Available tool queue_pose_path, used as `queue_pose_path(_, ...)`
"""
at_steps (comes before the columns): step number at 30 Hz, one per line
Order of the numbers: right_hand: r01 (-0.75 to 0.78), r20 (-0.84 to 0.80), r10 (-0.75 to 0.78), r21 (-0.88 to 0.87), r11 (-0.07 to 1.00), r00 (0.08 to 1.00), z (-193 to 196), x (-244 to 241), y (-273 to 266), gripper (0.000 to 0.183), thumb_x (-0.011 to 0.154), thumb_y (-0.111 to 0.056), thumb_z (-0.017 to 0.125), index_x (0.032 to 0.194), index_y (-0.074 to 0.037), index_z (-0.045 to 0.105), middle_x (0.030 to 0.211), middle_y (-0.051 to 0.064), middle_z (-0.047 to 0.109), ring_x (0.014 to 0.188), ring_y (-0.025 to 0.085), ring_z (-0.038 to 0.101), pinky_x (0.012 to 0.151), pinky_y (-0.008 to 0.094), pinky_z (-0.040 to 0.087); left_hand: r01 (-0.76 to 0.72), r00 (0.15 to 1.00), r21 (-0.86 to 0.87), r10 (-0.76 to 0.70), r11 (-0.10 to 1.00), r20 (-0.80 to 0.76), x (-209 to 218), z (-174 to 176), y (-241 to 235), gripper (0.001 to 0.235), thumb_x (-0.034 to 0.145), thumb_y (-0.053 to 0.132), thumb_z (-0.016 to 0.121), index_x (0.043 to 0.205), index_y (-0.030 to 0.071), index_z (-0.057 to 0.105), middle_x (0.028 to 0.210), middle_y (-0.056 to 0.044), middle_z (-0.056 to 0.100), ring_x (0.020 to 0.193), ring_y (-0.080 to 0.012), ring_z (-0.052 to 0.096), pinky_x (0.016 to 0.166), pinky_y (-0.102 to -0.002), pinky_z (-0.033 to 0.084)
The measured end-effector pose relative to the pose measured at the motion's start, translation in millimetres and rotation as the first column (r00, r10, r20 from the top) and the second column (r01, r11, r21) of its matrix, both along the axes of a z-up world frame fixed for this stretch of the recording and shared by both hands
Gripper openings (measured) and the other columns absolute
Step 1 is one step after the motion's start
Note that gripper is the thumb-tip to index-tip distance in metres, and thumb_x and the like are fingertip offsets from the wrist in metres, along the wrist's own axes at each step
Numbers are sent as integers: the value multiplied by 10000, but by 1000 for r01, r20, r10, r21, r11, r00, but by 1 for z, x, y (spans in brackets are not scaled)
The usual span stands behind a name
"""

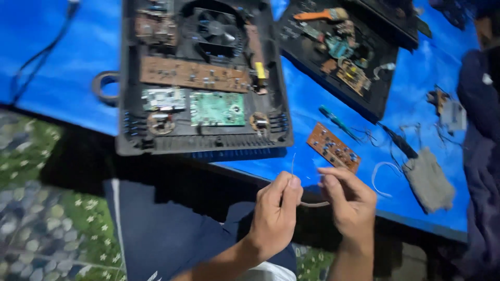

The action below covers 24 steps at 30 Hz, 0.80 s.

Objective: The person works on the internal components of a disassembled electronic device, connecting wires to circuit boards and adjusting components within the casing. They handle wires, circuit boards, and a fan assembly while seated on the floor.

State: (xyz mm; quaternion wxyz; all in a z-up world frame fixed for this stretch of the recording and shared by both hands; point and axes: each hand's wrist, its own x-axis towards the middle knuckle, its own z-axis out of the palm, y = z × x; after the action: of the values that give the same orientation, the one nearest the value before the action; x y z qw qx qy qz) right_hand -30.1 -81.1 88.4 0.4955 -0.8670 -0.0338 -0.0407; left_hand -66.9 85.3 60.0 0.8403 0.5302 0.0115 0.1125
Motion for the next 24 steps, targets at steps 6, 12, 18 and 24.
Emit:
queue_pose_path(6,129,-26,-128,45,991,991,-24,-8,-31,202,940,11,691,1137,57,691,1020,142,732,869,178,655,779,271,524,-71,993,104,60,992,105,-28,-11,27,255,1027,37,504,774,33,471,666,-25,426,563,-125,330,512,-314,352)
queue_pose_path(12,97,72,-112,184,978,991,-25,-13,-31,150,1002,-44,646,1124,41,670,822,54,622,594,52,439,638,189,407,-78,988,159,55,984,145,-55,-33,23,219,996,-18,532,778,5,530,656,-39,489,534,-133,378,490,-288,376)
queue_pose_path(18,61,-12,-66,577,814,998,-28,-9,-35,170,1101,-121,571,1152,33,622,989,137,648,765,80,601,629,123,462,-142,978,152,116,978,171,-60,-42,2,238,978,-43,559,751,18,521,625,-40,484,502,-137,360,460,-295,348)
queue_pose_path(24,70,85,-137,544,836,987,-31,-8,-40,137,1108,-141,540,1126,-29,616,958,74,626,905,162,617,908,306,529,-58,993,73,50,996,105,-65,-39,-1,230,1027,3,544,797,7,535,632,-33,469,525,-135,353,483,-309,331)
